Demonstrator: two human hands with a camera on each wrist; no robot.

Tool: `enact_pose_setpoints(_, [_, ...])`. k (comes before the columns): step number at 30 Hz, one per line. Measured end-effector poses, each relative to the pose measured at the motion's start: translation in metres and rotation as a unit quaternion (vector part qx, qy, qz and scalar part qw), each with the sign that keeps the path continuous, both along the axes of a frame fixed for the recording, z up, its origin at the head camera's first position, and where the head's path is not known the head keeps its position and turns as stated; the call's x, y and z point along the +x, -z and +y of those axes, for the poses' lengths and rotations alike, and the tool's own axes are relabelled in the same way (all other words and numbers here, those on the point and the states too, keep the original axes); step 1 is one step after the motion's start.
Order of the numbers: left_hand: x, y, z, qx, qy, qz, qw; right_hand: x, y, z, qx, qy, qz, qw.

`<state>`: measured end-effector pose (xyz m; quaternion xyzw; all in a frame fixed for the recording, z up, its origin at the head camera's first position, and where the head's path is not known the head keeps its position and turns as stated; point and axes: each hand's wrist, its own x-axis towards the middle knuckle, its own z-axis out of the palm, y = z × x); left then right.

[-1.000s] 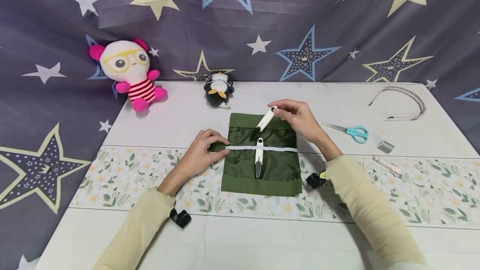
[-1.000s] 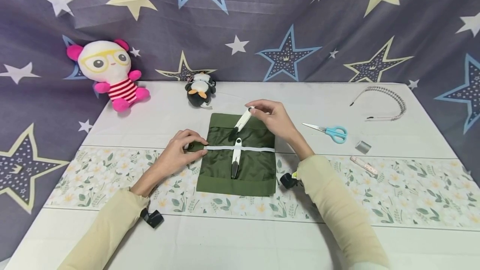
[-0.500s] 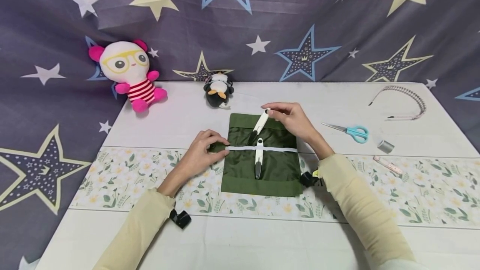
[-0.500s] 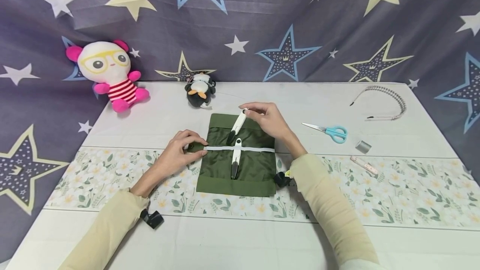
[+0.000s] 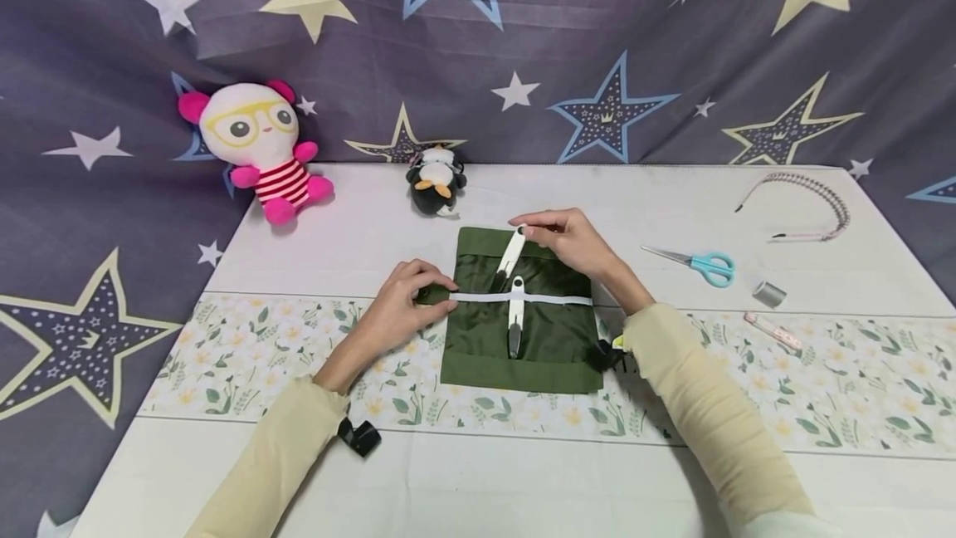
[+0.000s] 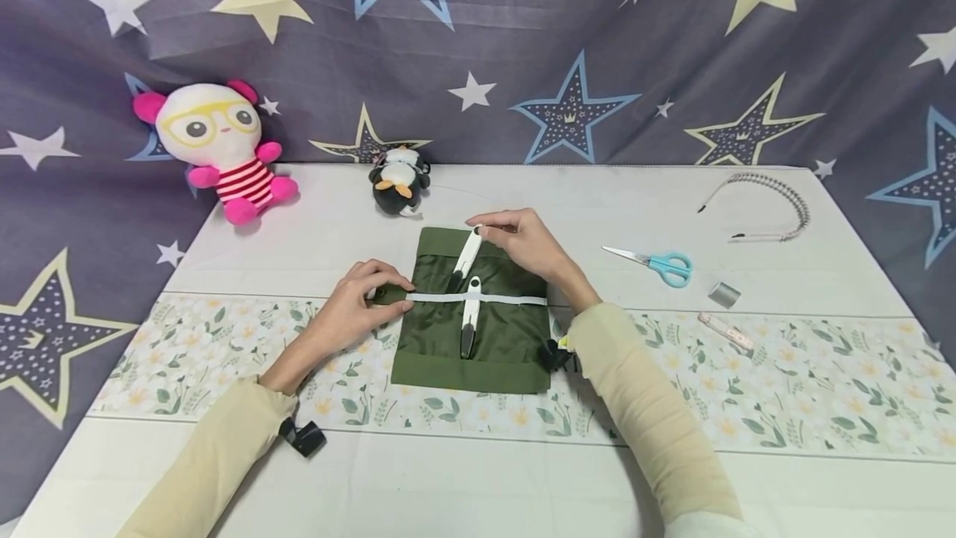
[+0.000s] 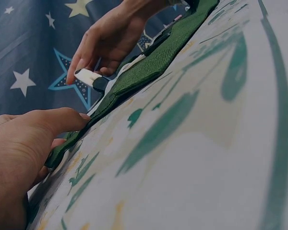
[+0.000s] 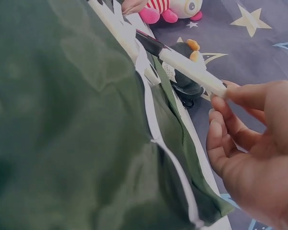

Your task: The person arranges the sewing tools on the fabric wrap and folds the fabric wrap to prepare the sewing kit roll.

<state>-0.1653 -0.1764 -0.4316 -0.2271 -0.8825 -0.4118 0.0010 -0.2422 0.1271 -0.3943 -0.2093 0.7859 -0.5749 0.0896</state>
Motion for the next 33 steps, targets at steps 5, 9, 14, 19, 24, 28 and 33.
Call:
enact_pose_setpoints(5, [0.0, 0.001, 0.0, -0.002, 0.0, 0.0, 1.0, 0.0, 0.001, -0.004, 0.006, 0.004, 0.003, 1.0])
enact_pose_setpoints(9, [0.0, 0.001, 0.0, -0.002, -0.001, 0.004, 1.0, 0.0, 0.004, -0.008, 0.015, 0.002, 0.008, 0.9999])
enact_pose_setpoints(14, [0.0, 0.002, 0.0, -0.006, -0.002, 0.004, 1.0, 0.001, 0.008, -0.012, 0.019, 0.008, 0.007, 0.9998])
enact_pose_setpoints(19, [0.001, 0.001, 0.001, -0.007, -0.003, 0.003, 1.0, 0.001, 0.011, -0.016, 0.03, 0.013, 0.006, 0.9995])
enact_pose_setpoints(24, [0.0, 0.0, 0.0, -0.003, -0.003, 0.0, 1.0, 0.004, 0.01, -0.018, 0.05, 0.005, 0.02, 0.9986])
enact_pose_setpoints(28, [0.0, 0.0, 0.0, -0.003, -0.002, 0.001, 1.0, 0.006, 0.008, -0.019, 0.069, -0.009, 0.032, 0.9971])
enact_pose_setpoints(33, [0.0, 0.0, 0.0, -0.005, -0.002, 0.003, 1.0, 0.008, 0.009, -0.021, 0.086, -0.017, 0.035, 0.9955])
